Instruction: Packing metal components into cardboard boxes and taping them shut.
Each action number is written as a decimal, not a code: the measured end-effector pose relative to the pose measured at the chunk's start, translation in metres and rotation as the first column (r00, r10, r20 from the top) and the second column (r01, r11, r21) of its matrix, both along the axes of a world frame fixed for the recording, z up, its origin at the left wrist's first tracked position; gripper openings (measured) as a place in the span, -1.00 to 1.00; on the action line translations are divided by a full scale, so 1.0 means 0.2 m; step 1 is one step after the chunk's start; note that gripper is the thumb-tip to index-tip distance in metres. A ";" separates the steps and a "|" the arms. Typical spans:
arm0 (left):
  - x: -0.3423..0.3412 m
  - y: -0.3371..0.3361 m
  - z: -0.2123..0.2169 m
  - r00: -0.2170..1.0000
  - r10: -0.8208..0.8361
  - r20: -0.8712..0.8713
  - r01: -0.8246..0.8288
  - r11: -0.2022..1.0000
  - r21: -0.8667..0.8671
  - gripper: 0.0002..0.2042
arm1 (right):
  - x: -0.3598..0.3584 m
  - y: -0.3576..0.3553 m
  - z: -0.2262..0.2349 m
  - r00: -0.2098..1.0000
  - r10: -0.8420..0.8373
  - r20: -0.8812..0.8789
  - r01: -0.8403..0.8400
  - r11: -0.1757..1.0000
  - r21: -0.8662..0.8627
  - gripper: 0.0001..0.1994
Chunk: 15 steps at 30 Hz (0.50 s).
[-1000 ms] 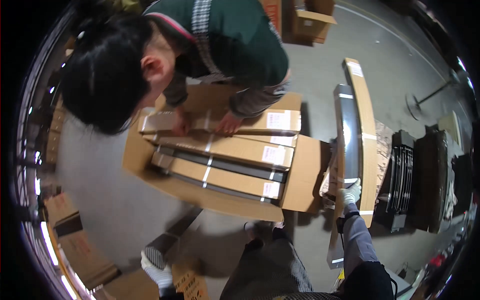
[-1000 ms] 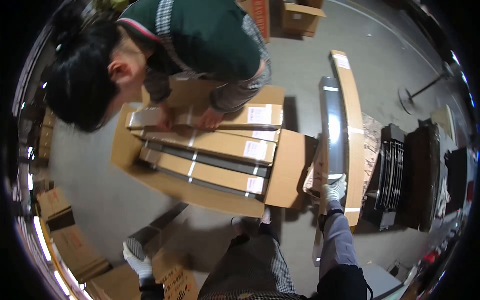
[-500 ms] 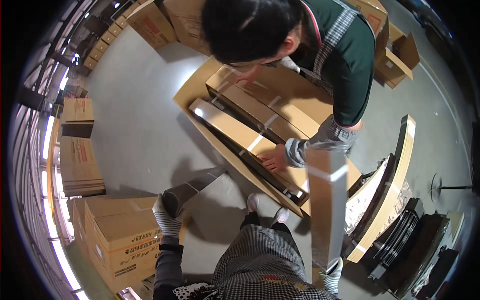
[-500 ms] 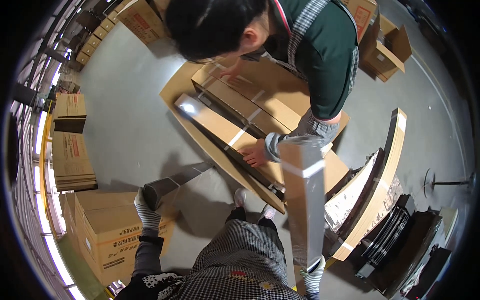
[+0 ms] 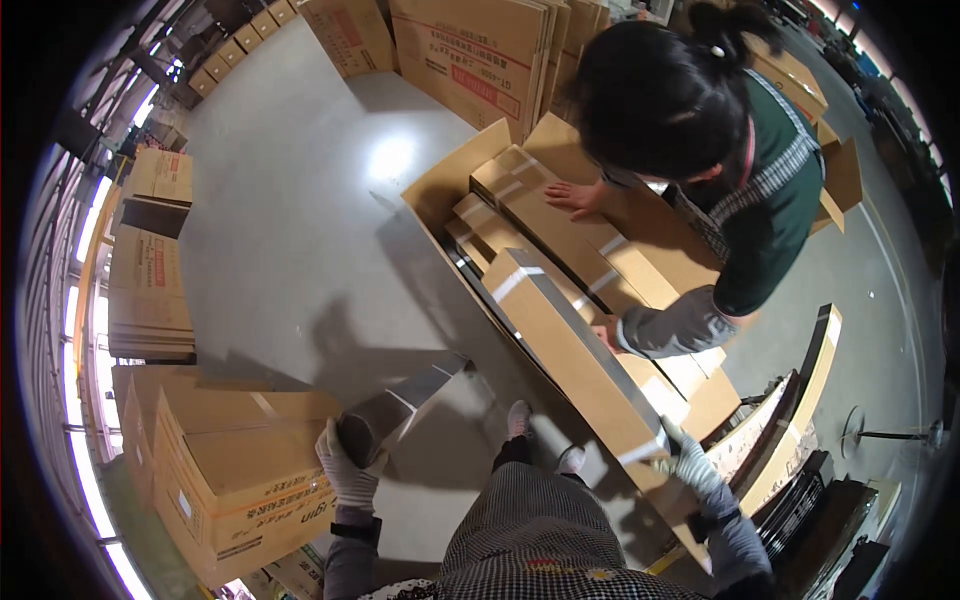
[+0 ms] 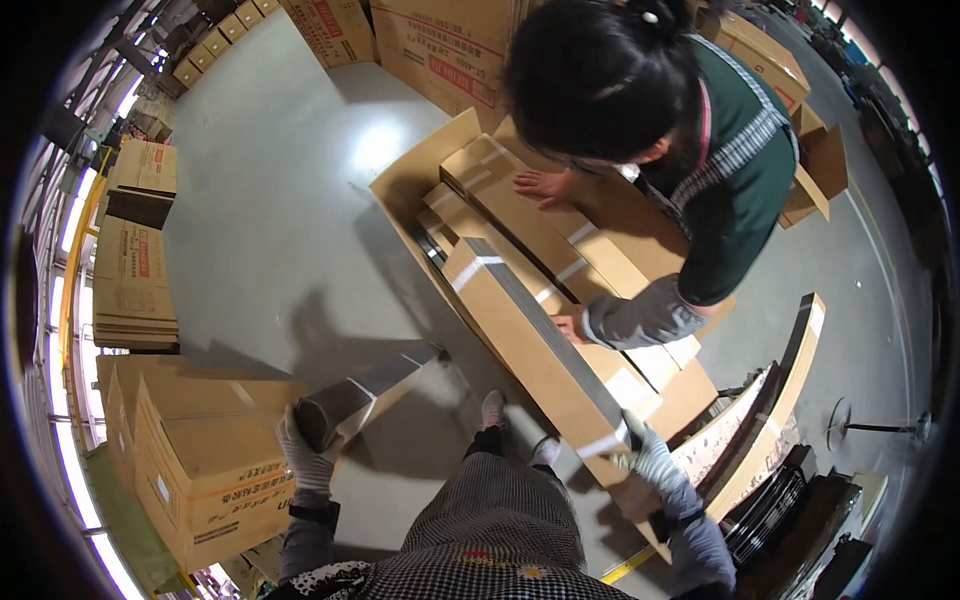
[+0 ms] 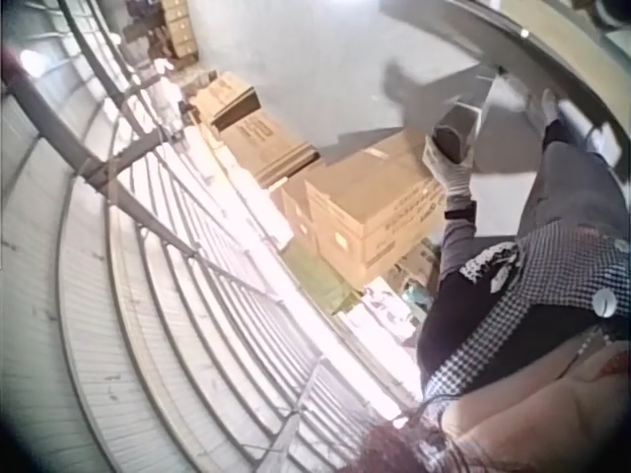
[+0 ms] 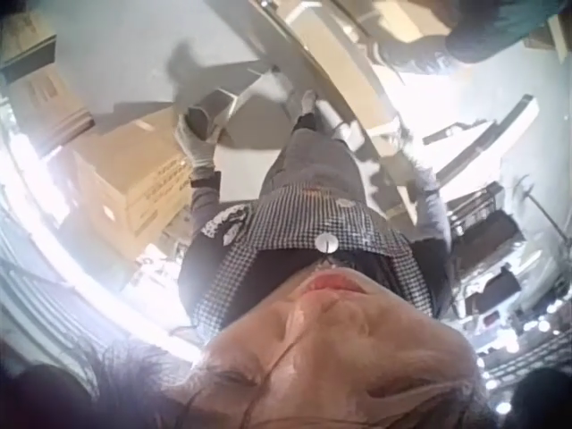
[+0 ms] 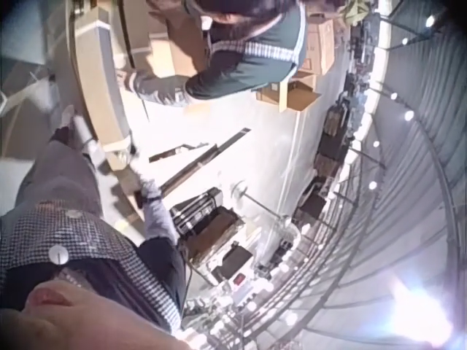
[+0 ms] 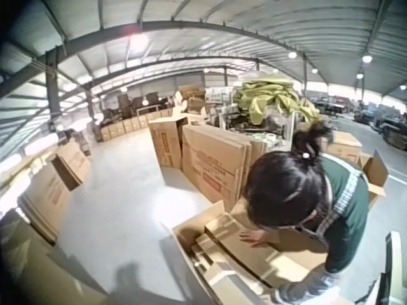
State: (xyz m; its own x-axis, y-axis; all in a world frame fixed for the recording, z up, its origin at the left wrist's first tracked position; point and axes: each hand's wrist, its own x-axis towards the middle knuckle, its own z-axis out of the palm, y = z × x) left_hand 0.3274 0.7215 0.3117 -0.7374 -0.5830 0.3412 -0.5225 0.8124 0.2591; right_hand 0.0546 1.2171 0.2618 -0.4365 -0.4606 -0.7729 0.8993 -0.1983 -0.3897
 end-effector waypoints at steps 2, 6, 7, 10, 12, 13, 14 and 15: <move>-0.03 -0.04 0.05 1.000 0.001 -0.023 0.001 0.997 0.082 -0.01 | -0.22 -0.17 -0.28 0.893 0.305 -0.331 -0.298 0.952 0.074 -0.37; 0.04 -0.13 0.03 0.997 0.078 -0.003 -0.078 0.992 0.101 -0.05 | -0.64 -0.68 -0.54 0.377 0.780 -0.499 -0.563 0.621 0.545 -0.29; 0.04 -0.16 0.03 0.997 0.083 -0.002 -0.083 0.991 0.109 -0.05 | -0.72 -0.80 -0.61 0.460 0.770 -0.442 -0.607 0.636 0.476 -0.29; 0.09 -0.25 0.03 0.993 0.115 -0.002 -0.114 0.985 0.131 -0.06 | -0.94 -1.15 -0.88 0.390 0.791 -0.472 -0.664 0.597 0.450 -0.36; 0.09 -0.29 0.01 0.991 0.133 0.000 -0.132 0.979 0.157 -0.08 | -0.99 -1.34 -1.10 0.430 0.768 -0.475 -0.652 0.628 0.426 -0.35; 0.07 -0.30 -0.01 0.990 0.140 0.020 -0.142 0.983 0.114 -0.04 | -1.01 -1.47 -1.15 0.402 0.769 -0.498 -0.625 0.627 0.465 -0.35; 0.13 -0.31 0.02 0.977 0.203 0.061 -0.205 0.978 0.031 0.01 | -0.97 -1.72 -0.94 0.397 0.880 -0.262 -0.741 0.475 0.474 -0.39; -0.01 -0.35 -0.04 0.992 0.125 0.033 -0.128 0.988 0.082 0.01 | -1.12 -1.45 -1.41 0.319 0.819 -0.476 -0.625 0.560 0.544 -0.49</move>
State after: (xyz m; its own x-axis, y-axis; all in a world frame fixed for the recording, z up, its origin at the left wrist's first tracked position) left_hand 0.3258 0.6518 0.3038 -0.6642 -0.6978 0.2681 -0.6275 0.7154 0.3074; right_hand -0.1702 0.9269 -0.0196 -0.4025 -0.7110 -0.5766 0.1334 0.5776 -0.8054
